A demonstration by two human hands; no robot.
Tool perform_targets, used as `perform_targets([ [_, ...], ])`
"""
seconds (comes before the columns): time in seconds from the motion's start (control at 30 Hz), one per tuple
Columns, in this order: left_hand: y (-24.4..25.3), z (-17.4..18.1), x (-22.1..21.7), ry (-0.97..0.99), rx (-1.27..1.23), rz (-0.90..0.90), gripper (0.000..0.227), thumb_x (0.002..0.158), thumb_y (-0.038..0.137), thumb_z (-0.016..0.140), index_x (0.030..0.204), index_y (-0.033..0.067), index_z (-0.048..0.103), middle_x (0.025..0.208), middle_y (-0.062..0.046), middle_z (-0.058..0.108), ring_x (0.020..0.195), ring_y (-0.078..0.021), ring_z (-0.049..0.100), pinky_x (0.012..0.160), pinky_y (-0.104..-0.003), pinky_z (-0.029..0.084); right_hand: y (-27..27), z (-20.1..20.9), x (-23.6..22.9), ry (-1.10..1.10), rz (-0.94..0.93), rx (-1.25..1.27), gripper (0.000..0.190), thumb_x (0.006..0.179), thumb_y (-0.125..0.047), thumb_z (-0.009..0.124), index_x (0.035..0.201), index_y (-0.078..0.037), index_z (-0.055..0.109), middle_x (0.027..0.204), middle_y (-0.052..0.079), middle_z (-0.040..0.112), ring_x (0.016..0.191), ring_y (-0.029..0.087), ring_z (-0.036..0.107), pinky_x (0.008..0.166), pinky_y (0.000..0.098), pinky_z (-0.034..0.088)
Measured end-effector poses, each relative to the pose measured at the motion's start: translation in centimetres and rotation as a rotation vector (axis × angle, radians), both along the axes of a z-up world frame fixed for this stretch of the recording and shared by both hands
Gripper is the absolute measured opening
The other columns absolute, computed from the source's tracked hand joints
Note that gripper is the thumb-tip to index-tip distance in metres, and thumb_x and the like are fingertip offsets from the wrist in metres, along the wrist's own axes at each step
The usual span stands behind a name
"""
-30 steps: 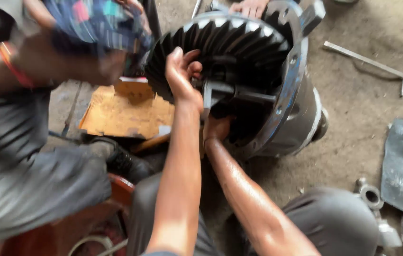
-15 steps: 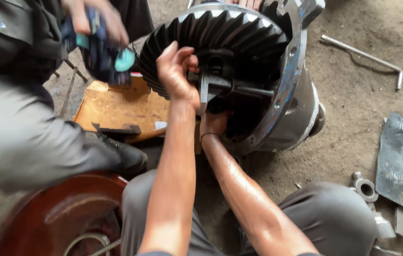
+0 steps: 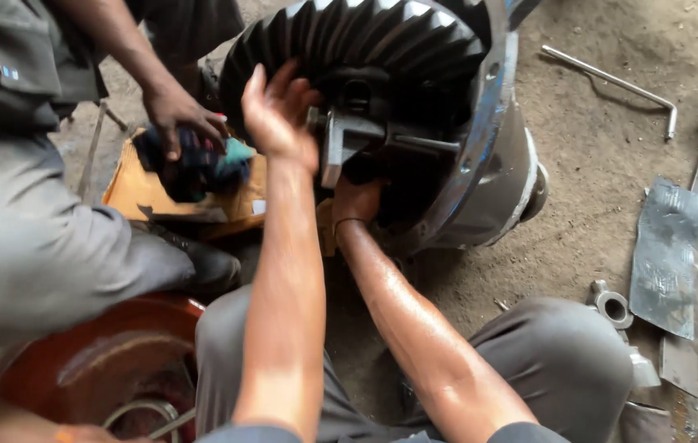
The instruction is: The person uses a metal rod to apply force to a mechanical assembly while another person assists with a hammer. The person then cleans a gear with a cloth and installs it into the assembly, followed by inserting a smaller metal ring.
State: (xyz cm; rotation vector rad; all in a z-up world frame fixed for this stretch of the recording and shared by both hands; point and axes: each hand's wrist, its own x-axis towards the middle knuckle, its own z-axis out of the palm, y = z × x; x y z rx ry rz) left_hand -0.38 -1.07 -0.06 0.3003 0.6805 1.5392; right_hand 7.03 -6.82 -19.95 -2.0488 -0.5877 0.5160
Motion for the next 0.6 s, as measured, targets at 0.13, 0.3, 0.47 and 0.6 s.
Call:
perform_targets([
  [0.13,0.0,-1.1,-1.2,-0.08,0.346,-0.223,0.053,0.096,0.057,0.06,0.109,0.0061,0.06,0.083,-0.012,0.072,0.062,-0.017,0.05,0.064,-0.034,0.042,-0.5,0.1,-1.1,-0.015,-0.006,-0.005,0.108,0.08,-0.052,0.076,0.147,0.018,0.028,0.099,0.026,0.074,0.087,0.041,0.072,0.077,0.0441,0.059],
  [0.3,0.8,0.6,-0.9,0.204,0.109,-0.011,0.074,0.091,0.064,0.053,0.124,0.0005,0.071,0.102,-0.009,0.081,0.086,-0.015,0.073,0.08,-0.027,0.057,0.6,1.6,-1.0,0.035,-0.017,-0.019,0.122,0.069,-0.059,0.083,0.148,0.016,0.026,0.1,0.026,0.074,0.088,0.041,0.072,0.076,0.0425,0.059],
  [0.47,-0.9,0.8,-1.0,0.024,0.427,-0.39,0.071,0.094,0.065,0.058,0.12,-0.0002,0.068,0.075,-0.003,0.065,0.066,-0.0149,0.051,0.075,-0.032,0.046,-1.6,2.7,-1.7,0.126,0.027,-0.028,0.129,0.069,-0.058,0.083,0.153,0.016,0.019,0.105,0.027,0.073,0.096,0.04,0.073,0.082,0.0416,0.059],
  [0.6,-0.3,1.8,-1.2,0.265,0.042,0.0,0.071,0.084,0.064,0.055,0.117,0.0061,0.079,0.087,0.0,0.081,0.078,-0.0132,0.068,0.079,-0.028,0.053,-1.3,6.1,-1.5,0.222,0.029,0.067,0.133,0.066,-0.056,0.083,0.155,0.014,0.014,0.115,0.026,0.071,0.104,0.036,0.07,0.09,0.0375,0.055],
])
